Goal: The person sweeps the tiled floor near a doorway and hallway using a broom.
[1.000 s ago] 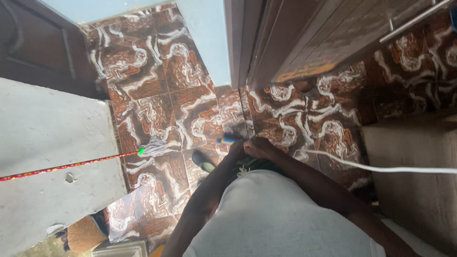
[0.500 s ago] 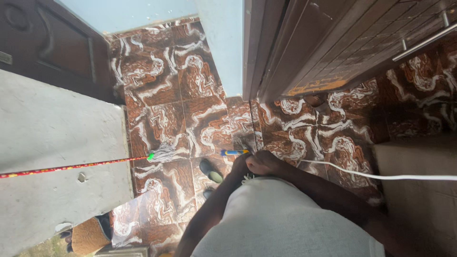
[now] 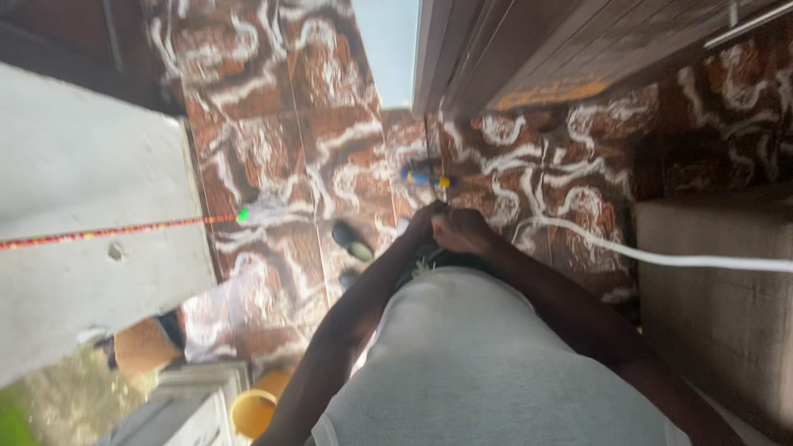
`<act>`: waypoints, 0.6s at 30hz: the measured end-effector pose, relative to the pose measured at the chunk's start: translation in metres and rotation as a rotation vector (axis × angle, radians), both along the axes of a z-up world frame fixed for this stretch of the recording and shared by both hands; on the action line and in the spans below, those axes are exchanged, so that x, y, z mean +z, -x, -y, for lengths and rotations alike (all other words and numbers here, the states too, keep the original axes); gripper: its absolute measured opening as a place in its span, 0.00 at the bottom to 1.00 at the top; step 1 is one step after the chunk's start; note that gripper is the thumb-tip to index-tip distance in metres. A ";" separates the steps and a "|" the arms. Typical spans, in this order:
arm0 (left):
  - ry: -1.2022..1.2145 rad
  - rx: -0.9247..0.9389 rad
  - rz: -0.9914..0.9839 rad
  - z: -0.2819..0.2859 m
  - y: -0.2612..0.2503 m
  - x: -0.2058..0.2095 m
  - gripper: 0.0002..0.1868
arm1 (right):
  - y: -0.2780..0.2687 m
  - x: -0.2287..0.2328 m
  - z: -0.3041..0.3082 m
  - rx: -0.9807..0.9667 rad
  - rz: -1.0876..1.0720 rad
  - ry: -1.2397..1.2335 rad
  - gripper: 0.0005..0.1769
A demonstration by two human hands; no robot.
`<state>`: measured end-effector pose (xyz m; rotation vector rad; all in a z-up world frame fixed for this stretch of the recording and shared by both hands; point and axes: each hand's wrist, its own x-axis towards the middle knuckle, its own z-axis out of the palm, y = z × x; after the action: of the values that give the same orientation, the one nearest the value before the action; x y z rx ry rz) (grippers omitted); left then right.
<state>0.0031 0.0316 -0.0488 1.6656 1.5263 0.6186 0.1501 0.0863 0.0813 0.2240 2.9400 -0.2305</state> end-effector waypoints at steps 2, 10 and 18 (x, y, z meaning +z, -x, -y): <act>-0.012 0.026 0.077 0.007 -0.006 -0.013 0.23 | 0.000 -0.007 0.005 -0.202 0.110 0.145 0.11; -0.303 -0.009 0.105 0.031 0.012 -0.003 0.23 | 0.023 -0.007 0.019 -0.557 0.094 0.499 0.10; -0.071 0.157 0.096 0.060 0.019 0.022 0.09 | 0.028 0.040 0.015 -0.524 0.027 0.611 0.09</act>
<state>-0.0163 -0.0283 -0.0266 1.5547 1.5910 0.8334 0.1223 0.0709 0.1214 0.8734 2.5627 -1.1471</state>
